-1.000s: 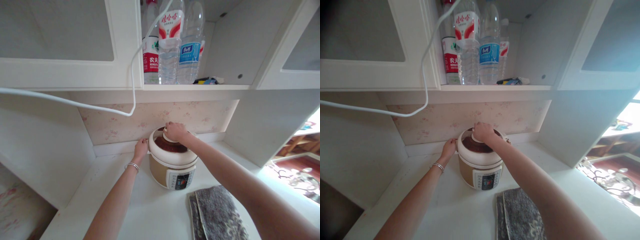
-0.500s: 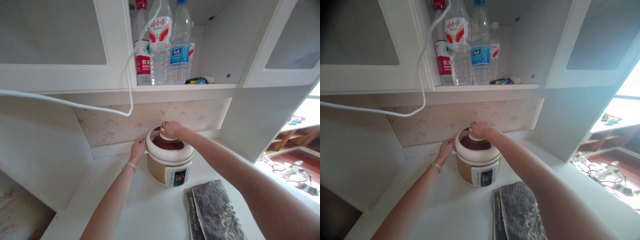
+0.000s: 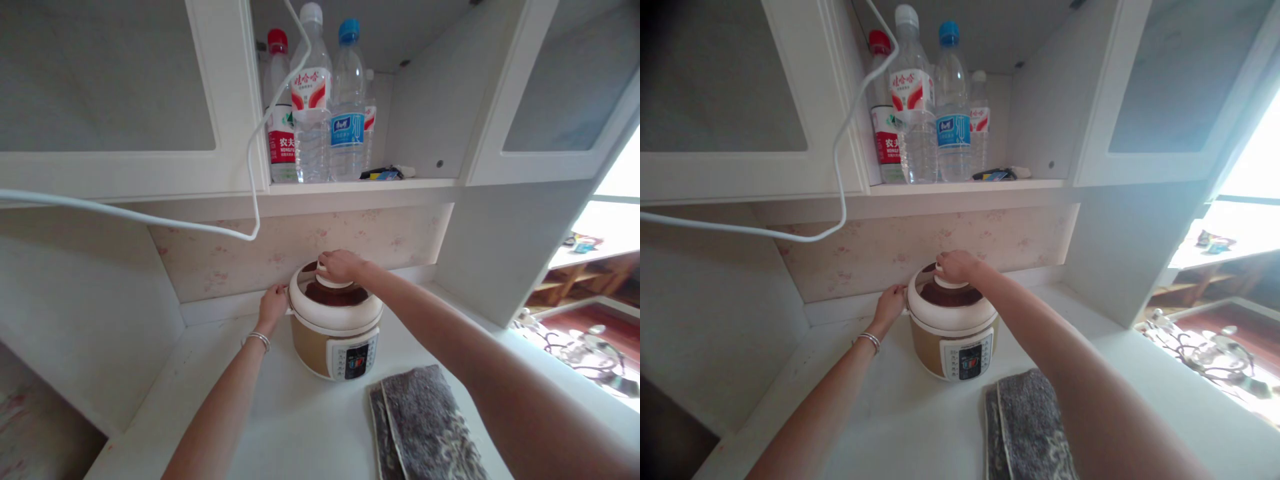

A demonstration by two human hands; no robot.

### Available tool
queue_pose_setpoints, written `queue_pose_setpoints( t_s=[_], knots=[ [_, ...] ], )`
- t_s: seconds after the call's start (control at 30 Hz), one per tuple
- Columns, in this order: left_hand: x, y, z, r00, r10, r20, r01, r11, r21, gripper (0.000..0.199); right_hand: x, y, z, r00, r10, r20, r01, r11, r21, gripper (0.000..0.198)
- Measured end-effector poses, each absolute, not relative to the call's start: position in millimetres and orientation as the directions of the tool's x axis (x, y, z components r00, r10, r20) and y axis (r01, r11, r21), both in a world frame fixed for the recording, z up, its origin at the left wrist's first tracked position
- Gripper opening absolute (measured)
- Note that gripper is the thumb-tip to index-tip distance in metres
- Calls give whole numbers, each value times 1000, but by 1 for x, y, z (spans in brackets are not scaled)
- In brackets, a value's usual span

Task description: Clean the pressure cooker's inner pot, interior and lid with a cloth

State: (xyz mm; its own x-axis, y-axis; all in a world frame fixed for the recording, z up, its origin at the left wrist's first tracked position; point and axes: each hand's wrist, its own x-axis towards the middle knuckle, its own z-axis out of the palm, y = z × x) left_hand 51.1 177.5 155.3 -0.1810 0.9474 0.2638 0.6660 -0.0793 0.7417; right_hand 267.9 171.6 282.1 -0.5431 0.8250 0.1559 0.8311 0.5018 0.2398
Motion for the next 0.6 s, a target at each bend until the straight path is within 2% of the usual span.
queue_pose_setpoints(
  t_s=[0.13,0.23,0.33,0.43,0.6],
  knots=[
    [50,177,156,-183,944,273,675,-81,733,35,275,171,285,-650,748,134,750,605,268,47],
    [50,176,156,-186,943,276,675,-82,733,35,277,169,281,-648,741,176,756,598,264,49],
    [51,175,155,-193,944,269,669,-74,740,35,278,160,271,-586,722,368,808,555,198,54],
    [51,176,154,-199,945,259,661,-65,748,35,280,137,260,-496,647,580,834,541,110,56],
    [50,177,154,-190,949,250,652,-68,755,35,306,70,238,-389,508,768,784,621,-13,26]
  ],
)
